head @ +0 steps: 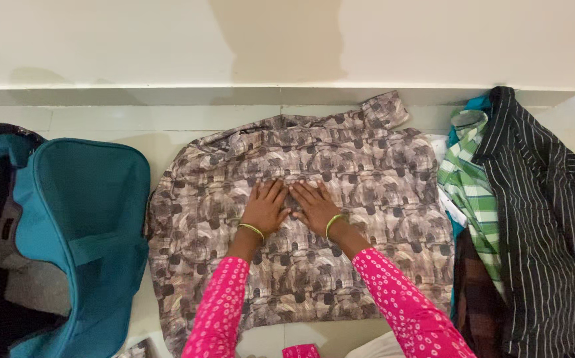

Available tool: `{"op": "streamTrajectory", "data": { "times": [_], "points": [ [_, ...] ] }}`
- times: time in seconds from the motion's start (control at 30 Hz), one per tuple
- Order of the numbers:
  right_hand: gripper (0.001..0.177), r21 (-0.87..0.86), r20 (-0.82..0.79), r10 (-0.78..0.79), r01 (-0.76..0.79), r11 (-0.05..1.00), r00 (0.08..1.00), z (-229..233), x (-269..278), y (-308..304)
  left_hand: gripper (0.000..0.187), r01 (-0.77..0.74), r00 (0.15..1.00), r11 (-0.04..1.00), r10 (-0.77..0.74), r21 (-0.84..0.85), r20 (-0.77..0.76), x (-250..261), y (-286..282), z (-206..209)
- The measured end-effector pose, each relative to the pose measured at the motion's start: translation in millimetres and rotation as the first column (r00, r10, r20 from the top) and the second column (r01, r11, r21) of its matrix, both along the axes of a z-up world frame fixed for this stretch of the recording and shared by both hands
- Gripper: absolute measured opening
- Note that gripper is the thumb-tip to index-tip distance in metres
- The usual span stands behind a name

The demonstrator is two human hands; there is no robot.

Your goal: The person buttons a patterned shirt and then folds it on the floor next to a blue bag.

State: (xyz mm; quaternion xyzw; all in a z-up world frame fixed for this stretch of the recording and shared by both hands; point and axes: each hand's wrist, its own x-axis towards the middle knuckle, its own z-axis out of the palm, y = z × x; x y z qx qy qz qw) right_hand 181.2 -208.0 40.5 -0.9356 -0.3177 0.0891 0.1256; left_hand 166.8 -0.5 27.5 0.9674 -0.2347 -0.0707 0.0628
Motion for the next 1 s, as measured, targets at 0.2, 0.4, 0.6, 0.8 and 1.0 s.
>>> {"op": "streamTrajectory", "data": {
  "times": [0.2, 0.4, 0.6, 0.8, 1.0],
  "points": [
    [0.055, -0.311, -0.258, -0.531, 0.451, 0.837, 0.807, -21, 46, -89, 0.065, -0.423, 0.851, 0.896, 0.444, 0.134, -0.280, 0, 79, 4],
    [0.073, -0.096, 0.131, -0.551, 0.564, 0.820, 0.824, -63, 50, -197, 0.071, -0.590, 0.788, 0.766, 0.476, 0.256, 0.389, 6, 178, 5],
    [0.062, -0.255, -0.087, -0.500, 0.466, 0.847, 0.861, -36, 51, -70, 0.035, -0.287, 0.911, 0.954, 0.245, 0.083, 0.332, 21, 96, 4],
    [0.075, -0.092, -0.052, -0.113, 0.108, 0.990, 0.992, -16, 30, 9, 0.054, 0.109, 0.988, 0.979, -0.087, -0.173, 0.127, 27, 13, -23],
    [0.063, -0.477, -0.064, -0.486, 0.401, 0.782, 0.872, -9, 70, -78, 0.069, -0.343, 0.918, 0.902, 0.382, 0.263, -0.110, 37, 91, -11]
  ]
}}
